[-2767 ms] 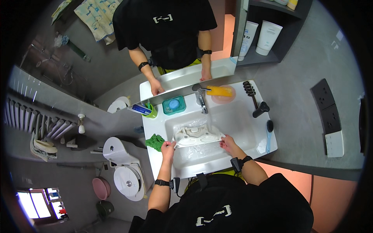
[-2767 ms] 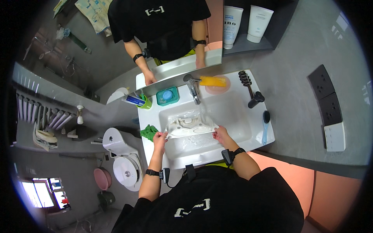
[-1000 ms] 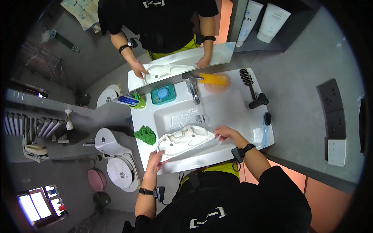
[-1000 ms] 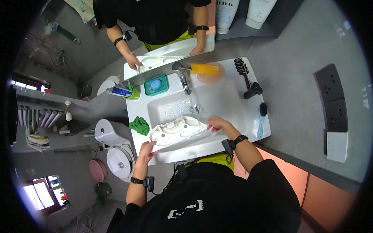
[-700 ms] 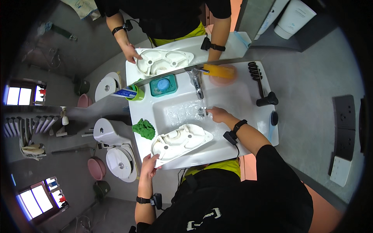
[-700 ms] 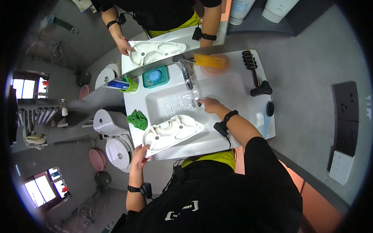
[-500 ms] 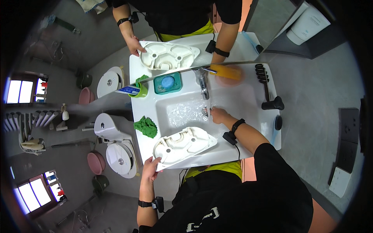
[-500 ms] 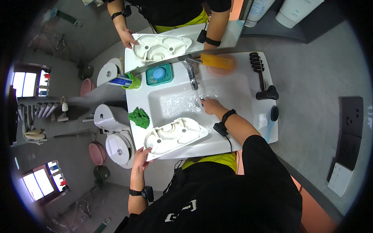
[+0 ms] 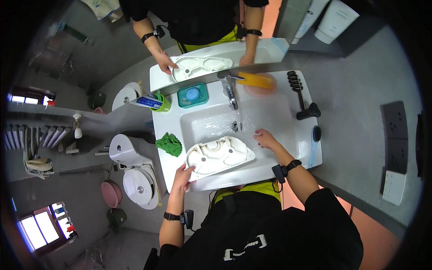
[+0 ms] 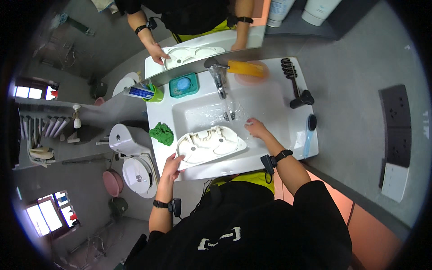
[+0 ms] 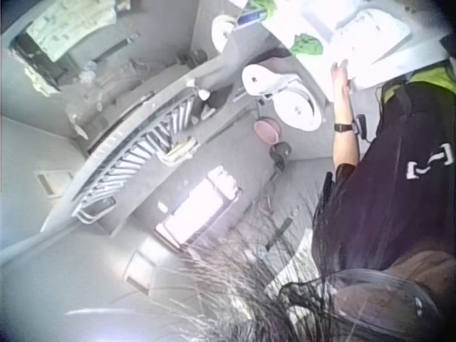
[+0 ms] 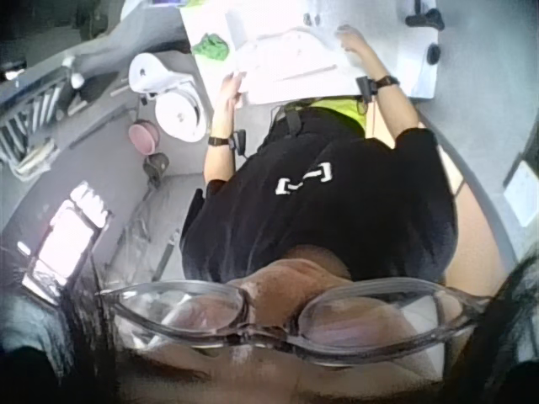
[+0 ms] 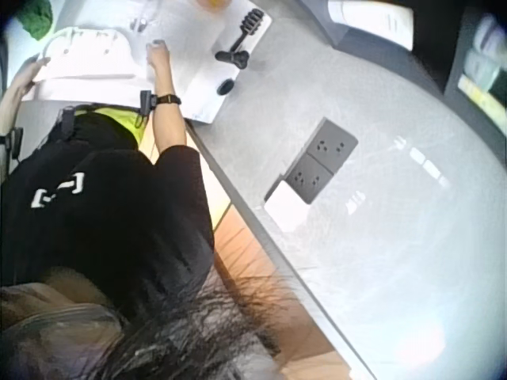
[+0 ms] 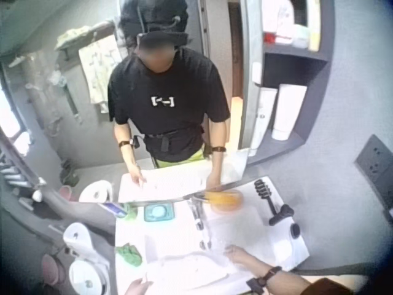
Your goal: The person cleans a white plastic component in a bathroom sink, scrubbing the item with a blue brush under running water while turning it to reach all surfaces.
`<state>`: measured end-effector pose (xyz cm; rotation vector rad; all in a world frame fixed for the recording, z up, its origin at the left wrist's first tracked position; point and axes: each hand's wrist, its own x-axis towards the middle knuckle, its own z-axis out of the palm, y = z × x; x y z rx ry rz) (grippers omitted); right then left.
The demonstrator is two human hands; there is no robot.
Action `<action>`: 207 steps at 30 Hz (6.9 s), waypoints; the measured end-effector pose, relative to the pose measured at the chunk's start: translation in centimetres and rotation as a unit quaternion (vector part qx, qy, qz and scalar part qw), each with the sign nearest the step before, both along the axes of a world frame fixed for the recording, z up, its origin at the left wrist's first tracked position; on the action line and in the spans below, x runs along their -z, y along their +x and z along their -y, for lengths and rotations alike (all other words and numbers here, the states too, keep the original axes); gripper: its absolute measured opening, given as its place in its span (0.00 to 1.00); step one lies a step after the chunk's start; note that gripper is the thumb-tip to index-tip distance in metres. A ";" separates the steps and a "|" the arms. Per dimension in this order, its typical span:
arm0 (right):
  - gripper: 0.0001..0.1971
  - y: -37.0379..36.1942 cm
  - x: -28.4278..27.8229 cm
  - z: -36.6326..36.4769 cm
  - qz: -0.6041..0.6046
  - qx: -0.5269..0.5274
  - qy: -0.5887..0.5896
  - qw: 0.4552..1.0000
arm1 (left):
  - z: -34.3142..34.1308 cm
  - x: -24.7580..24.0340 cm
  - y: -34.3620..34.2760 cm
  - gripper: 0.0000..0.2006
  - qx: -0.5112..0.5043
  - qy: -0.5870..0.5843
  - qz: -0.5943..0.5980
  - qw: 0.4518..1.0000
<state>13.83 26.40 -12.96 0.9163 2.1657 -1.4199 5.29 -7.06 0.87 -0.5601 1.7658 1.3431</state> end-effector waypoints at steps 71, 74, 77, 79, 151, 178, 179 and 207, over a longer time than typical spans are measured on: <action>0.15 -2.6 4.3 1.7 -0.075 0.246 -0.320 0.912 | -2.9 6.4 -4.7 0.10 0.091 -0.161 -0.233 0.955; 0.15 -2.0 3.5 1.4 -0.065 0.250 -0.296 0.920 | -2.9 7.9 -4.5 0.09 0.123 -0.168 -0.241 0.948; 0.18 -0.7 2.7 -0.1 -0.076 0.272 -0.258 0.924 | -4.3 9.8 -4.6 0.10 0.112 -0.126 -0.219 0.961; 0.19 0.0 2.1 -1.1 -0.082 0.290 -0.230 0.925 | -5.7 10.5 -4.8 0.10 0.111 -0.106 -0.200 0.968; 0.17 1.8 -1.9 -2.9 -0.179 0.317 -0.106 0.926 | -11.7 10.8 -6.0 0.11 0.090 -0.014 -0.163 0.982; 0.15 3.5 -9.7 -0.8 -0.042 0.112 -0.286 0.951 | -3.2 -1.2 -7.3 0.24 0.379 0.032 -0.081 0.921; 0.16 2.8 -10.0 -0.9 0.004 0.063 -0.285 0.957 | -3.0 -1.8 -7.3 0.22 0.372 0.012 -0.084 0.924; 0.24 2.5 -9.8 -4.5 -0.222 -0.215 -0.020 0.951 | -4.5 -4.9 -4.2 0.09 0.375 -0.006 -0.099 0.922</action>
